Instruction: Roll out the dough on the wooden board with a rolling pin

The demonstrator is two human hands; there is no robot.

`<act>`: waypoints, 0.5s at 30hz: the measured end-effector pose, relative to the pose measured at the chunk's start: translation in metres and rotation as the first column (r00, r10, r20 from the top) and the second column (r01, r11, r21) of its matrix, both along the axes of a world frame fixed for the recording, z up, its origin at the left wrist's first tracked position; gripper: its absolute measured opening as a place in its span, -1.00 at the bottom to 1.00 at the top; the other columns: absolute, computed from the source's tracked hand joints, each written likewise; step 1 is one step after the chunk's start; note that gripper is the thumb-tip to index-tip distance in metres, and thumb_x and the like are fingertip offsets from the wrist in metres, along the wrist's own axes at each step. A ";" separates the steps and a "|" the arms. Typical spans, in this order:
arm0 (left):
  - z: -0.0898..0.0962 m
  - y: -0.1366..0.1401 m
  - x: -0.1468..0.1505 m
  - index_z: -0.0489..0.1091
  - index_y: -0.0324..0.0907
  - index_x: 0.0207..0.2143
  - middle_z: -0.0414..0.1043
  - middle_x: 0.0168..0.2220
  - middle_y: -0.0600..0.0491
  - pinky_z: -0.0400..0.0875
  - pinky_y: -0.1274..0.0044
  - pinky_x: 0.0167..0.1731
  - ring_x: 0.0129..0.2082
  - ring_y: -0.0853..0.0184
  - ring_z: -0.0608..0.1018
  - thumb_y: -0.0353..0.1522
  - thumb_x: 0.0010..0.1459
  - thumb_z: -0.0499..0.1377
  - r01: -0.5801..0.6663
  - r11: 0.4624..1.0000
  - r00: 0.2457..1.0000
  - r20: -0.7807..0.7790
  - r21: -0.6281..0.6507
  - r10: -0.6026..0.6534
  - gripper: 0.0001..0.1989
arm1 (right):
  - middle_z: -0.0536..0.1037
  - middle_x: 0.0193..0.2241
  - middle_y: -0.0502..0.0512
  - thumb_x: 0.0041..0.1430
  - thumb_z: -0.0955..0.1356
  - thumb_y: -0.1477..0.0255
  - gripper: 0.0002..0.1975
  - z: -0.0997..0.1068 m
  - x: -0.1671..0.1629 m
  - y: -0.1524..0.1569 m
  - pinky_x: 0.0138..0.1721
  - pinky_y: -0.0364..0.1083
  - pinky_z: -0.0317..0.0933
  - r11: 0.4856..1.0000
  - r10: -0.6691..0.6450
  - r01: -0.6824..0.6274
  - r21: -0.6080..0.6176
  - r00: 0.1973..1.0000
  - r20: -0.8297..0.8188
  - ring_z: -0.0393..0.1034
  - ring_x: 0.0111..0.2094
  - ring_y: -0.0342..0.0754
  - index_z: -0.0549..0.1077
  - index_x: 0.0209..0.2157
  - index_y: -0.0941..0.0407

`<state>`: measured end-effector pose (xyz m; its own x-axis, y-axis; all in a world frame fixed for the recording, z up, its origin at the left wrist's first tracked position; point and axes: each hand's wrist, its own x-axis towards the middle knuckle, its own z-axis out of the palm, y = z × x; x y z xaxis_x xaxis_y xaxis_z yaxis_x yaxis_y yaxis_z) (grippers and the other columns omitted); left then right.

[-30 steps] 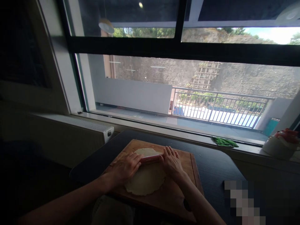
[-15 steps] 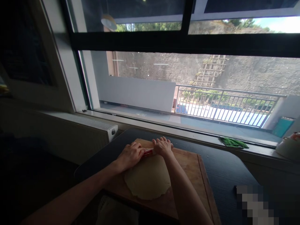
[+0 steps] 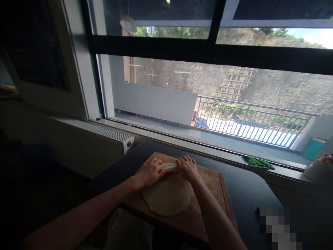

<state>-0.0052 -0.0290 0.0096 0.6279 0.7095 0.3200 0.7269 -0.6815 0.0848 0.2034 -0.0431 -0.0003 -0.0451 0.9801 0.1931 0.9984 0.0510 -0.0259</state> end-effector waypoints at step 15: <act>-0.003 -0.001 0.012 0.31 -0.08 0.01 0.32 0.09 -0.03 0.03 0.16 0.11 0.12 0.15 0.26 -0.07 0.25 -0.24 0.054 0.995 0.999 -0.002 -0.085 -0.055 -0.49 | 0.24 0.17 0.14 0.31 0.07 0.31 -0.56 -0.016 -0.004 -0.107 0.17 0.03 -0.08 0.970 0.133 -0.114 0.215 0.988 -0.074 0.04 0.19 0.00 0.17 0.17 0.11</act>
<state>0.0071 -0.0299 0.0071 0.6674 0.6987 0.2576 0.6893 -0.7105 0.1413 0.1998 -0.1501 -0.0166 -0.1373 0.9052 0.4022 0.9783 0.1874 -0.0879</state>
